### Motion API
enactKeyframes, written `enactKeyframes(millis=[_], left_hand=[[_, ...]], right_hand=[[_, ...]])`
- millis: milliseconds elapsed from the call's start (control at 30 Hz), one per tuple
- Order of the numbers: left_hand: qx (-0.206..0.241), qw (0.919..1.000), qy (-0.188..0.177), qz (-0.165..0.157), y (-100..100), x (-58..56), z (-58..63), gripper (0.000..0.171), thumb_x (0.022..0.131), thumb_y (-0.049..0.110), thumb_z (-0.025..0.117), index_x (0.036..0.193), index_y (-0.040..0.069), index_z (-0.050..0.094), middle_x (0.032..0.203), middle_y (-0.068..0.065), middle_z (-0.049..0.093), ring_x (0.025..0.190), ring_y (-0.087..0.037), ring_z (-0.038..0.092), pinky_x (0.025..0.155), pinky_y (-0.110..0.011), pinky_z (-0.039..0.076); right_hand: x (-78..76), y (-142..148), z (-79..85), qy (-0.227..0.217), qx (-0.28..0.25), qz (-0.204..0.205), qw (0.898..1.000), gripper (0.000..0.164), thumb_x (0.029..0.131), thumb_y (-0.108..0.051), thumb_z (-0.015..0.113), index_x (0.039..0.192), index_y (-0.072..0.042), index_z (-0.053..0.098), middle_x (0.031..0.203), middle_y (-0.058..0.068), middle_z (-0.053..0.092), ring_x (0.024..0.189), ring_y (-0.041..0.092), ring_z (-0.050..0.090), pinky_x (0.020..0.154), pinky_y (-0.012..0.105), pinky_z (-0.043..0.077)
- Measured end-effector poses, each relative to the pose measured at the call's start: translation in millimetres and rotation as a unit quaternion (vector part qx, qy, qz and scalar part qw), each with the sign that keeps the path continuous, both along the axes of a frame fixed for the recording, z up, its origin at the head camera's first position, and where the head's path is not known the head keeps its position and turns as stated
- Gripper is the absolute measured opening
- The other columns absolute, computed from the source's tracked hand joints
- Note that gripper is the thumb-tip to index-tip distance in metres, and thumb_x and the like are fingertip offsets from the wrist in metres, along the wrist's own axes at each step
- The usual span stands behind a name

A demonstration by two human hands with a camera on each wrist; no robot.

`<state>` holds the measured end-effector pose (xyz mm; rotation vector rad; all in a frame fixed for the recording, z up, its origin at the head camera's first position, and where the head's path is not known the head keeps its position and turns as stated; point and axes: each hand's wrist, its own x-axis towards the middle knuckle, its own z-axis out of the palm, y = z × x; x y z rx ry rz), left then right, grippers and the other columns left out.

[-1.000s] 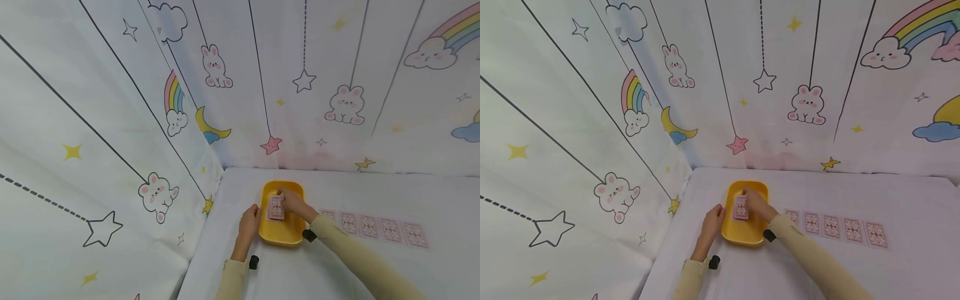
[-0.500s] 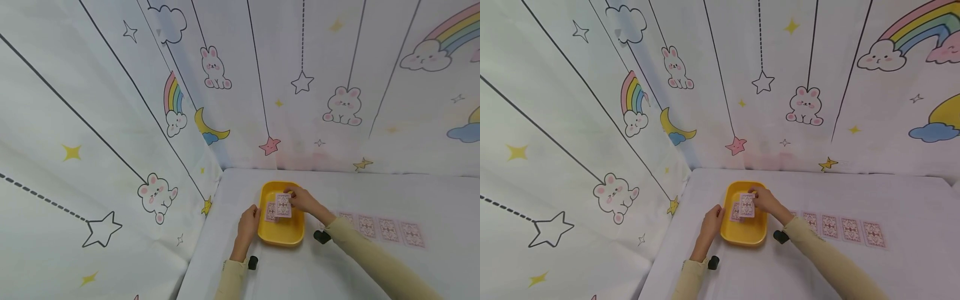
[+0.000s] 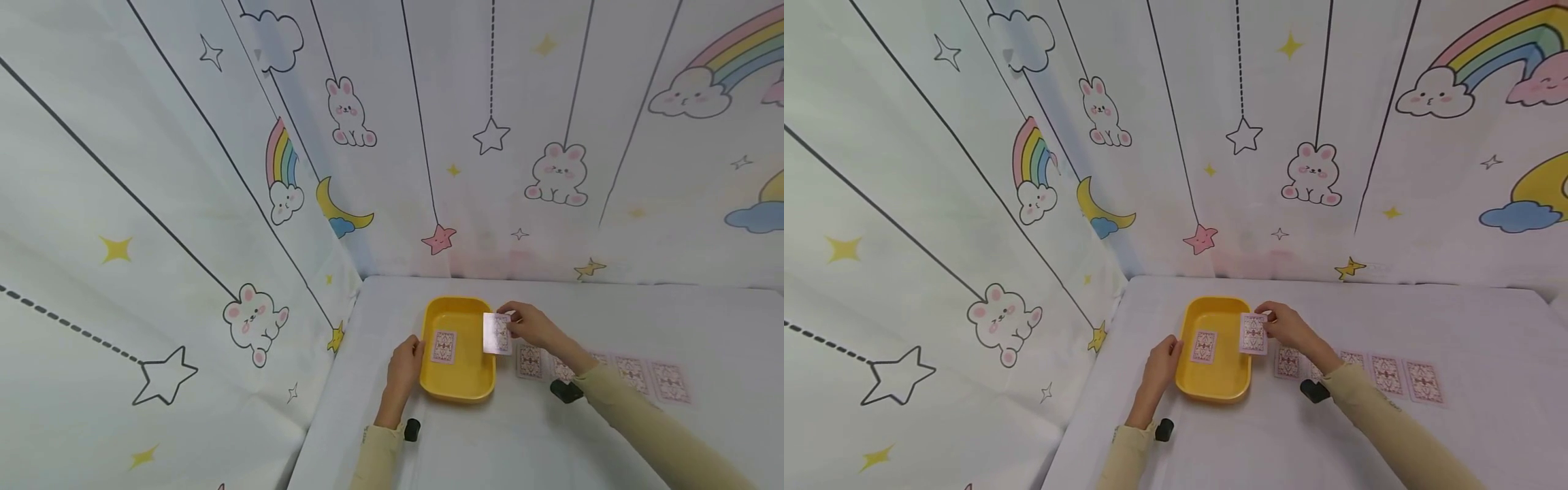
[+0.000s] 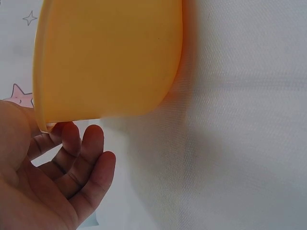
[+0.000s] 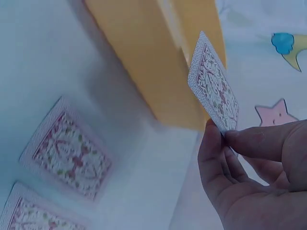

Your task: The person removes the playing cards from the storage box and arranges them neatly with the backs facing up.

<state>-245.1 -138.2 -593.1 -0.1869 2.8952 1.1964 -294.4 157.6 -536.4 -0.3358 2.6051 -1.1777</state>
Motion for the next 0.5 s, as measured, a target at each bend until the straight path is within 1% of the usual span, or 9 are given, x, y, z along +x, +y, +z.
enactKeyframes(millis=[100,300,367,500], left_hand=[[0.001,1.0000,-0.002,0.000,1.0,-0.1,-0.2,0.023,0.105,0.030,0.053,0.091,0.013,0.058,0.073,0.002,0.052,0.062,-0.010,0.047,0.053,-0.023,0.038],[-0.001,1.0000,-0.005,0.004,2.3,1.0,0.8,0.023,0.105,0.031,0.053,0.091,0.013,0.057,0.073,0.001,0.051,0.062,-0.011,0.047,0.053,-0.024,0.038],[0.000,1.0000,-0.005,0.007,2.4,1.3,1.0,0.023,0.105,0.031,0.053,0.091,0.013,0.056,0.073,0.001,0.050,0.062,-0.011,0.047,0.053,-0.024,0.037],[0.001,0.9999,-0.007,0.009,2.3,1.3,0.4,0.024,0.105,0.032,0.053,0.091,0.013,0.056,0.072,0.001,0.050,0.062,-0.012,0.047,0.053,-0.024,0.037]], right_hand=[[1.0,16.3,-1.8,0.006,0.007,-0.005,1.000,0.035,0.098,-0.004,0.054,0.133,-0.001,0.056,0.110,0.020,0.062,0.089,0.025,0.063,0.080,0.040,0.059],[5.7,44.9,-6.2,0.012,0.000,-0.010,1.000,0.036,0.098,-0.004,0.053,0.134,-0.002,0.055,0.116,0.024,0.061,0.092,0.027,0.065,0.083,0.048,0.058],[7.5,53.7,-8.8,0.013,-0.005,-0.010,1.000,0.036,0.097,-0.003,0.054,0.134,-0.002,0.055,0.117,0.024,0.060,0.094,0.028,0.065,0.083,0.047,0.058],[12.6,70.9,-14.7,0.033,-0.017,-0.001,0.999,0.036,0.095,0.001,0.055,0.131,0.004,0.056,0.113,0.027,0.060,0.094,0.029,0.065,0.077,0.042,0.059]])
